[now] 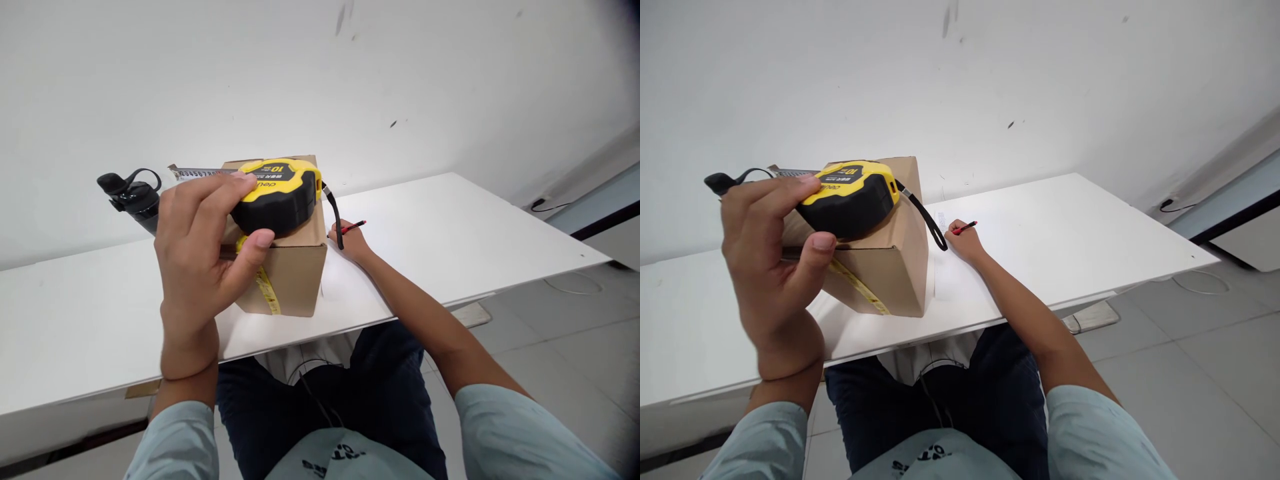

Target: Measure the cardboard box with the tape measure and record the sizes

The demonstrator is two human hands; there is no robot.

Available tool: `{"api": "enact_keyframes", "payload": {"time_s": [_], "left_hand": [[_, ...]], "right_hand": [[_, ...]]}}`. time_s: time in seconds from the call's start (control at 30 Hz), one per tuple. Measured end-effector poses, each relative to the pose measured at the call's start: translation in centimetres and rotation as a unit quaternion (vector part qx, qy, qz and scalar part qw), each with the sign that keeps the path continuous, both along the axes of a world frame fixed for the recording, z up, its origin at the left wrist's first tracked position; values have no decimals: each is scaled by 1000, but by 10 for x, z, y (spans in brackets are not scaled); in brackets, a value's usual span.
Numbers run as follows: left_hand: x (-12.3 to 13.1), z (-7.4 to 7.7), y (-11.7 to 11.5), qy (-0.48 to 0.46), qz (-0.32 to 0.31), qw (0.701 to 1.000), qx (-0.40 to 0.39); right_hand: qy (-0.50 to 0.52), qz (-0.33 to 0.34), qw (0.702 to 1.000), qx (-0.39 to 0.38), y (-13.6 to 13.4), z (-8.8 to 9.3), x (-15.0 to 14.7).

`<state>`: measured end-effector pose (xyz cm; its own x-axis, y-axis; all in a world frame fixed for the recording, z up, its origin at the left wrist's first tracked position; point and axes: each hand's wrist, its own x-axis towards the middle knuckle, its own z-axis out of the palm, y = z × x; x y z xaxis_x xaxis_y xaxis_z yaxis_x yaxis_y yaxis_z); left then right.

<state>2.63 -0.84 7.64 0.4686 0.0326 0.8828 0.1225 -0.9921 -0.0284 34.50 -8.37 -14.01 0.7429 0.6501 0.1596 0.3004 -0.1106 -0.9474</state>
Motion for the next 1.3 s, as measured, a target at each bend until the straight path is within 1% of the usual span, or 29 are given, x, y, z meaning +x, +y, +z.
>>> {"api": "enact_keyframes", "payload": {"time_s": [0.2, 0.47, 0.63, 0.8, 1.0, 1.2, 1.3], "left_hand": [[0, 0, 1, 4, -26, 1000, -5], [-1, 1, -1, 8, 4, 1000, 7], [-1, 1, -2, 7, 9, 1000, 14], [0, 1, 1, -4, -9, 1000, 24], [1, 2, 1, -8, -10, 999, 34], [3, 1, 2, -24, -39, 998, 54], [3, 1, 2, -26, -40, 998, 47]], "right_hand": [[4, 10, 1000, -5, -1, 1, 0], [-2, 8, 1000, 0, 1, 1, -2], [2, 5, 1000, -3, 0, 1, -2], [0, -4, 1000, 1, 0, 2, -3], [-1, -3, 1000, -6, 0, 1, -2], [-9, -13, 1000, -2, 0, -2, -1], [-15, -18, 1000, -3, 0, -3, -1]]}}
